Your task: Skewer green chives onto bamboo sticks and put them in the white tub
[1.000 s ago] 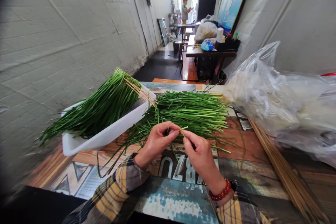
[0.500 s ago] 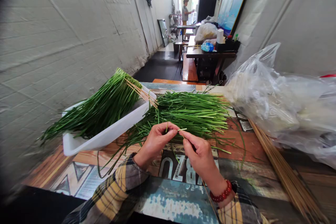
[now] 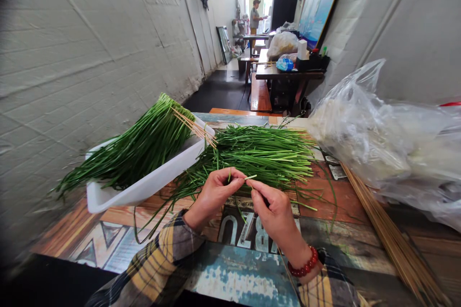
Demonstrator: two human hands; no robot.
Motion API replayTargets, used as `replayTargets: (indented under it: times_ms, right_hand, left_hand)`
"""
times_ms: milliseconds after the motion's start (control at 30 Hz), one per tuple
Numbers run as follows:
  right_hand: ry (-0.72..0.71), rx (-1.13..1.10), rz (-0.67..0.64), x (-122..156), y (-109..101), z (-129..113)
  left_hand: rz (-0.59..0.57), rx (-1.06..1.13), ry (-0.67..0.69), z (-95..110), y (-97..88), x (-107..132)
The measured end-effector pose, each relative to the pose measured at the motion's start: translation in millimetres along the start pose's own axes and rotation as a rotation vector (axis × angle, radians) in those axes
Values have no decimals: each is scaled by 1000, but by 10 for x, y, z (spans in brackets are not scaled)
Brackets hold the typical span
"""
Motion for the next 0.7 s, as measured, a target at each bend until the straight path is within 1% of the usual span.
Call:
replayTargets:
  times_ms: [100, 267, 533, 700]
  right_hand:
    - [16, 14, -7, -8, 5, -21]
    - [21, -3, -7, -16, 7, -33]
    - [21, -22, -20, 3, 0, 11]
    - [31, -41, -11, 6, -1, 12]
  left_hand:
    - [-5, -50, 12, 1, 1, 0]
    - [36, -136, 58, 16, -2, -3]
    - [40, -110, 57, 27, 4, 3]
    - [40, -162, 110, 28, -3, 5]
Point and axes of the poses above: each hand's wrist, its own x-axis away from the middle knuckle, its own y-axis out of the palm, z = x × y, the point moved 2 cm from there along -x, towards the middle knuckle, and after that the axes turned 5 degrees about -x, right-handed, at the moved point
